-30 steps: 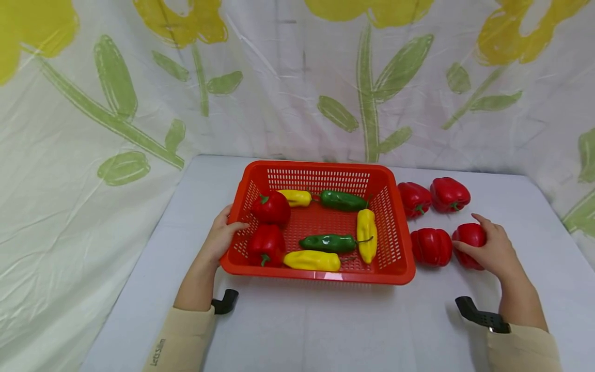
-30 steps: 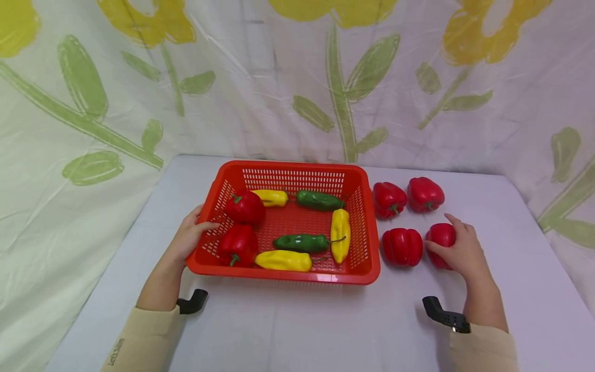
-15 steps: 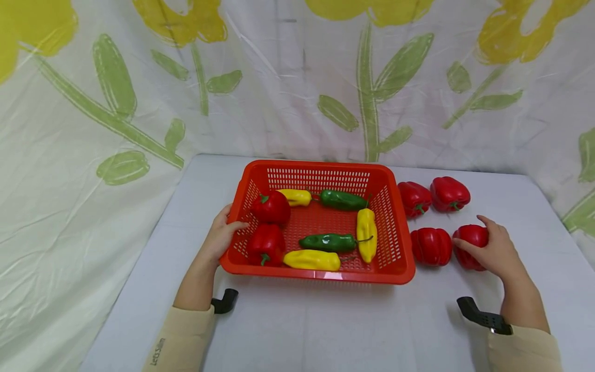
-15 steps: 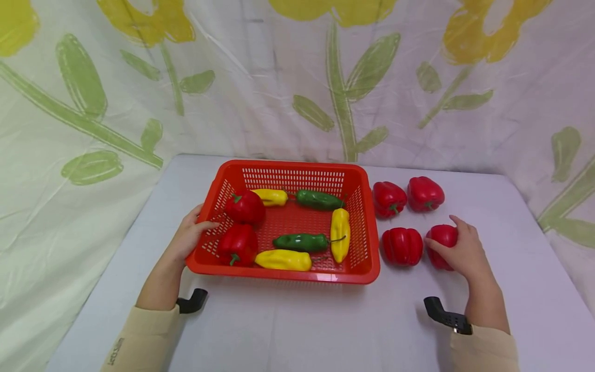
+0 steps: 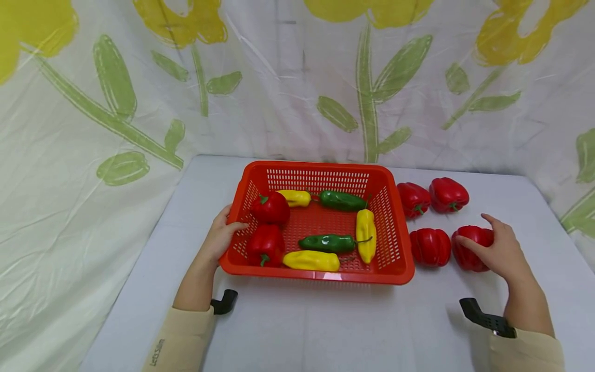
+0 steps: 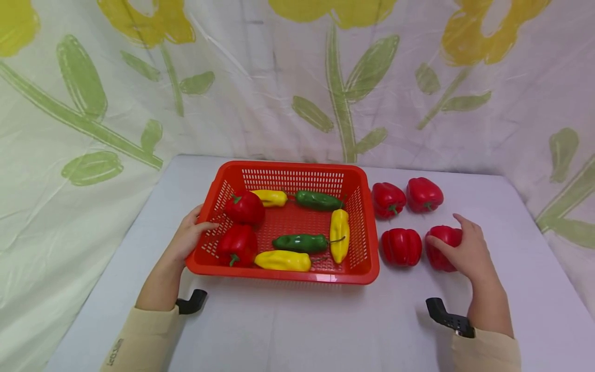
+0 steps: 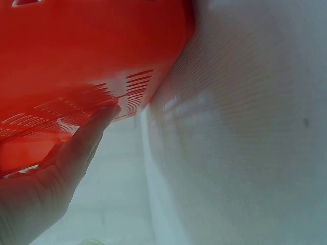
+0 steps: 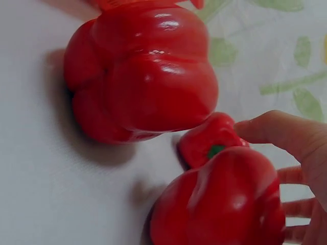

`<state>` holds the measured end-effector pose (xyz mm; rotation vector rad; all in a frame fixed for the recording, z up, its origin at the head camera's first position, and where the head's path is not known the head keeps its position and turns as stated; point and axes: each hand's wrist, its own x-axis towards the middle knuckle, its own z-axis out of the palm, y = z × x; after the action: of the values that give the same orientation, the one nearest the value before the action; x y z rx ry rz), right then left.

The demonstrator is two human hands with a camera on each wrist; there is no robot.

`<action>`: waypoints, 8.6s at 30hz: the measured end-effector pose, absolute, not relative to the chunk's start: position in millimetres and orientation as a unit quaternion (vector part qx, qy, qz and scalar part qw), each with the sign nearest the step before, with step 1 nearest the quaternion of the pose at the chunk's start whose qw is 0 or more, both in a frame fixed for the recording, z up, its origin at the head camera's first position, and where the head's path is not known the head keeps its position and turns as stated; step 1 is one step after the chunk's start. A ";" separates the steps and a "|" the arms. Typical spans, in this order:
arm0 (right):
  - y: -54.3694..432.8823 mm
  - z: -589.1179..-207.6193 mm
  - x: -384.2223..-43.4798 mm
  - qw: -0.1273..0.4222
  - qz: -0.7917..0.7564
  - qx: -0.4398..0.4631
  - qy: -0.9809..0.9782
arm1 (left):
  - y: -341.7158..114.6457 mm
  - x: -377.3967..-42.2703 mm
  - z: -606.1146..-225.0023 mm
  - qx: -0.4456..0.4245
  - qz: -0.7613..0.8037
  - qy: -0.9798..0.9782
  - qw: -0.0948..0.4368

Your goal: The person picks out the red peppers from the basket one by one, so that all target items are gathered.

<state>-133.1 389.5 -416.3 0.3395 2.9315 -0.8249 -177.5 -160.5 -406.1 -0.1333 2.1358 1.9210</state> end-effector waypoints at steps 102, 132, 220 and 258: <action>197.1 -317.9 -262.9 0.103 -0.508 -0.163 0.839 | -160.1 -178.2 -406.7 -0.044 0.673 0.726 0.131; 94.1 -335.5 -290.6 0.215 -0.437 -0.240 0.840 | -160.3 -179.0 -406.8 -0.046 0.668 0.731 0.130; 33.5 -400.3 -285.5 0.290 -0.370 -0.265 0.842 | -160.9 -179.6 -408.6 -0.034 0.672 0.729 0.126; 73.2 -332.7 -254.2 0.271 -0.311 -0.273 0.869 | -160.9 -177.7 -405.8 -0.057 0.662 0.735 0.132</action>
<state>-254.2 73.2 -332.7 -0.7347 2.3402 -0.8384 -177.7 -160.9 -405.8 -0.1651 2.1346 1.9226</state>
